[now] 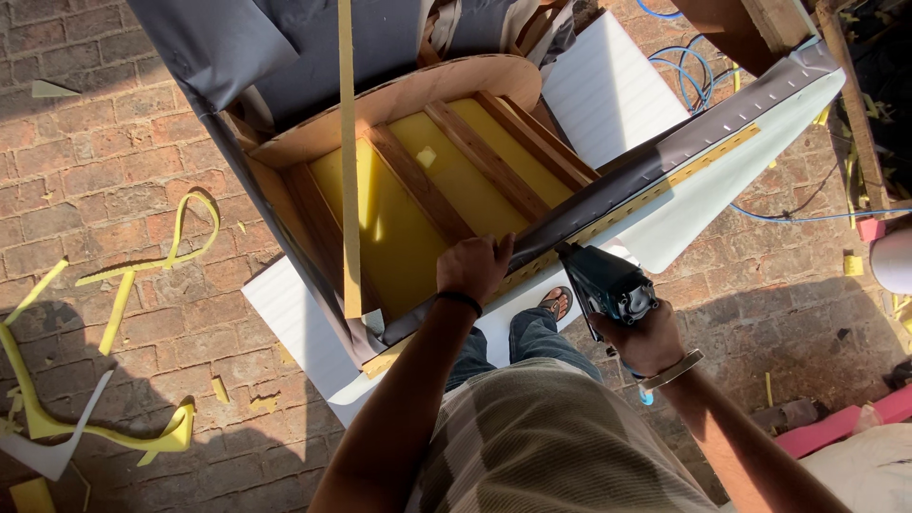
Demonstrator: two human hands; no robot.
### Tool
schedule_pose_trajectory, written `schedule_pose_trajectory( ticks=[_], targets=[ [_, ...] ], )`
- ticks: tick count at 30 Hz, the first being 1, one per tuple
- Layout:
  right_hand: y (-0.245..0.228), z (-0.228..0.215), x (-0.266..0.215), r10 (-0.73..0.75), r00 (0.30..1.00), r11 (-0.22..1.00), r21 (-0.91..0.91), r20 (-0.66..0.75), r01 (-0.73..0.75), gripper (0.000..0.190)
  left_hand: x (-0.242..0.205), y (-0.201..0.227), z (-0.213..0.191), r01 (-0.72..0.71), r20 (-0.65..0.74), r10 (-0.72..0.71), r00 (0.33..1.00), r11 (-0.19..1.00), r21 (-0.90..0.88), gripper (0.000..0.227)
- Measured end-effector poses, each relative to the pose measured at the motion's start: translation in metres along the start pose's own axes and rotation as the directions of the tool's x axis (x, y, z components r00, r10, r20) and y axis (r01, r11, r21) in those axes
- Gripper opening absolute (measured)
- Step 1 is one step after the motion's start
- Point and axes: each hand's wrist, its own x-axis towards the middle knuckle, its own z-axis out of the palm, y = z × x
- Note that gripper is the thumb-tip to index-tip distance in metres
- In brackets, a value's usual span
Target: The person handles a white plastic chair part, places it on a wooden frame, and uses a pneumatic nail gun to attach a gray fabric cover to the frame. The person secures the fabric along the edges of the frame.
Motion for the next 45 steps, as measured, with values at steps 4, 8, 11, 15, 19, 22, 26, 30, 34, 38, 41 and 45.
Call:
schedule_pose_trajectory(
  ticks=[4, 8, 11, 15, 19, 22, 26, 30, 34, 38, 41, 45],
  targets=[
    [0.01, 0.002, 0.005, 0.217, 0.963, 0.963, -0.198, 0.157, -0.185, 0.027, 0.001, 0.002, 0.002, -0.032, -0.086, 0.031, 0.996, 0.999, -0.01, 0.057],
    [0.02, 0.007, 0.004, -0.137, 0.99, 0.991, 0.01, 0.022, 0.136, 0.037, -0.001, -0.002, 0.002, -0.027, -0.091, 0.024, 0.996, 0.999, -0.036, 0.055],
    [0.028, 0.01, 0.003, 0.104, 0.985, 0.954, -0.293, 0.137, -0.06, 0.028, -0.001, 0.001, 0.003, -0.011, -0.086, 0.012, 0.996, 1.0, 0.012, 0.055],
    [0.036, 0.016, 0.001, -0.243, 0.97, 0.96, -0.135, 0.029, 0.245, 0.031, 0.001, -0.003, 0.002, -0.017, -0.126, 0.015, 0.992, 1.0, -0.012, 0.053],
    [0.043, 0.017, -0.001, -0.109, 0.987, 0.968, -0.214, 0.114, 0.132, 0.028, -0.002, -0.002, 0.004, -0.016, -0.103, 0.015, 0.995, 1.0, -0.003, 0.054],
    [0.04, 0.015, -0.003, -0.195, 0.981, 0.97, -0.147, -0.003, 0.193, 0.028, 0.0, 0.0, 0.002, 0.016, -0.05, -0.016, 0.999, 1.0, -0.007, 0.054],
    [0.029, 0.008, 0.001, -0.223, 0.973, 0.963, -0.141, 0.06, 0.23, 0.025, 0.0, 0.0, 0.0, 0.009, -0.069, -0.011, 0.998, 0.999, -0.038, 0.053],
    [0.024, 0.002, 0.008, -0.163, 0.985, 0.958, -0.229, 0.065, 0.174, 0.023, -0.001, 0.0, 0.004, -0.004, -0.095, 0.003, 0.995, 1.0, -0.015, 0.053],
    [0.025, 0.006, 0.008, -0.021, 0.993, 0.942, -0.33, 0.113, 0.058, 0.024, 0.001, -0.002, 0.003, -0.001, -0.107, 0.0, 0.994, 1.0, -0.014, 0.052],
    [0.03, -0.002, 0.014, 0.035, 0.99, 0.945, -0.327, 0.134, 0.011, 0.025, 0.002, -0.002, 0.006, -0.007, -0.112, 0.003, 0.994, 0.999, -0.039, 0.05],
    [0.035, -0.014, 0.017, -0.098, 0.991, 0.953, -0.279, 0.096, 0.121, 0.025, 0.001, 0.0, 0.009, -0.006, -0.122, 0.004, 0.993, 1.0, -0.018, 0.051],
    [0.032, -0.015, 0.024, -0.06, 0.984, 0.918, -0.378, 0.168, 0.12, 0.024, 0.0, -0.002, 0.006, -0.018, -0.117, 0.014, 0.993, 0.999, -0.035, 0.052]
  ],
)
